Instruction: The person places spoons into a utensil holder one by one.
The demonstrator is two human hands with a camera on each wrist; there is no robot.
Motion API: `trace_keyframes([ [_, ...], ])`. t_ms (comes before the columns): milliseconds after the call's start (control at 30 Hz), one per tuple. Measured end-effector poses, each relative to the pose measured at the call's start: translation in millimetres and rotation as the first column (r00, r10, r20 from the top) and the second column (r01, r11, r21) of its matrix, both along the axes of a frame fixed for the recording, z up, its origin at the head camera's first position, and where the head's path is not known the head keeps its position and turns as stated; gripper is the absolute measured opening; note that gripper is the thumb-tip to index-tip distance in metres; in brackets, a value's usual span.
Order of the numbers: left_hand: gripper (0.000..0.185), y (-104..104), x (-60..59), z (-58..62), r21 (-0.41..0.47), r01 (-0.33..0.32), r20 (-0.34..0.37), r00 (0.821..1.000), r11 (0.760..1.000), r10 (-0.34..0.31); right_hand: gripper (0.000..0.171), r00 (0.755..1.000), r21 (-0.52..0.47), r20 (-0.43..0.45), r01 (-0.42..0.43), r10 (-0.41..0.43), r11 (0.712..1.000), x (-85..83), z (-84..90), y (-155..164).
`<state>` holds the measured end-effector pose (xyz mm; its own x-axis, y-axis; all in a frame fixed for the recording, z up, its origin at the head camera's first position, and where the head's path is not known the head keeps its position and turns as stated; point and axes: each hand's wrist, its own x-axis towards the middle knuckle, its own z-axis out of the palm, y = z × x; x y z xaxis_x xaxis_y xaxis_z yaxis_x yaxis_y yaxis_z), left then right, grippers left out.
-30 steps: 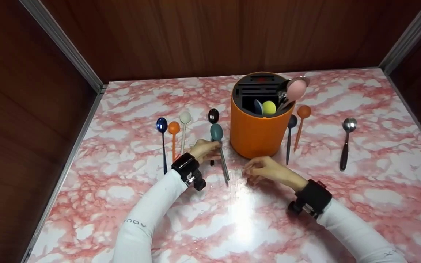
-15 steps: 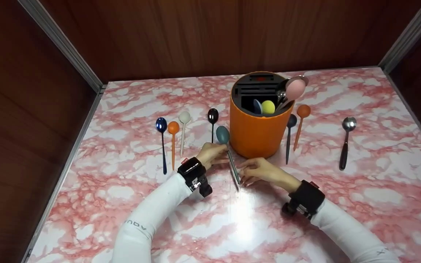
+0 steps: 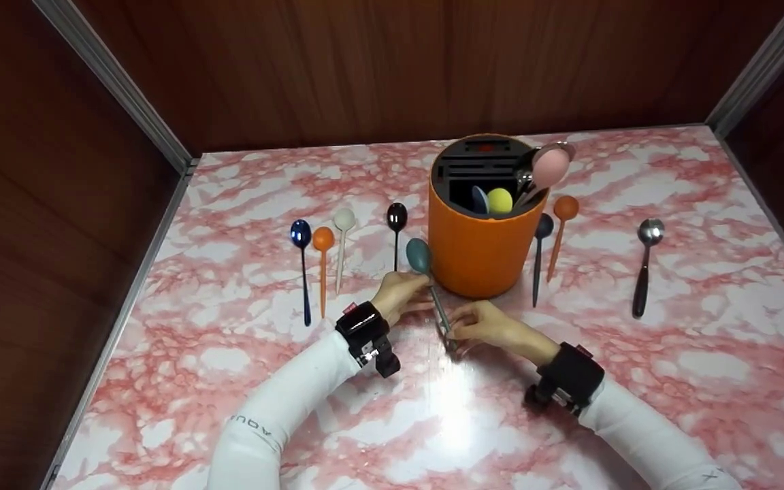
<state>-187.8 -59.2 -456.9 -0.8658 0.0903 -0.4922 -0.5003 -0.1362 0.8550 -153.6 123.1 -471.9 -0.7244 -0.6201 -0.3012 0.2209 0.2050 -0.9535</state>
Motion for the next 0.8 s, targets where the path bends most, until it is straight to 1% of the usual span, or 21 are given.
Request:
trace_keyframes([
  [200,0.004,1.2,5.5,2.6,0.002,0.012,-0.026,1.0,1.0,-0.012,0.035,0.998,0.018,-0.051,-0.019,0.02,1.0,2.4,-0.7,2.0],
  [500,0.005,1.4,10.3,6.9,0.003,-0.001,-0.025,1.0,1.0,0.001,0.034,0.998,0.017,-0.064,-0.024,0.025,1.0,5.8,3.7,3.9],
  [633,0.006,1.1,12.5,9.6,0.004,0.001,-0.037,0.999,1.0,-0.001,0.035,0.998,0.011,-0.053,-0.035,0.035,0.999,6.7,7.0,4.5],
  [800,0.007,0.2,15.4,13.7,0.026,0.007,-0.063,0.998,1.0,-0.006,0.035,0.996,0.013,-0.072,-0.049,0.049,0.999,8.0,12.4,7.0],
])
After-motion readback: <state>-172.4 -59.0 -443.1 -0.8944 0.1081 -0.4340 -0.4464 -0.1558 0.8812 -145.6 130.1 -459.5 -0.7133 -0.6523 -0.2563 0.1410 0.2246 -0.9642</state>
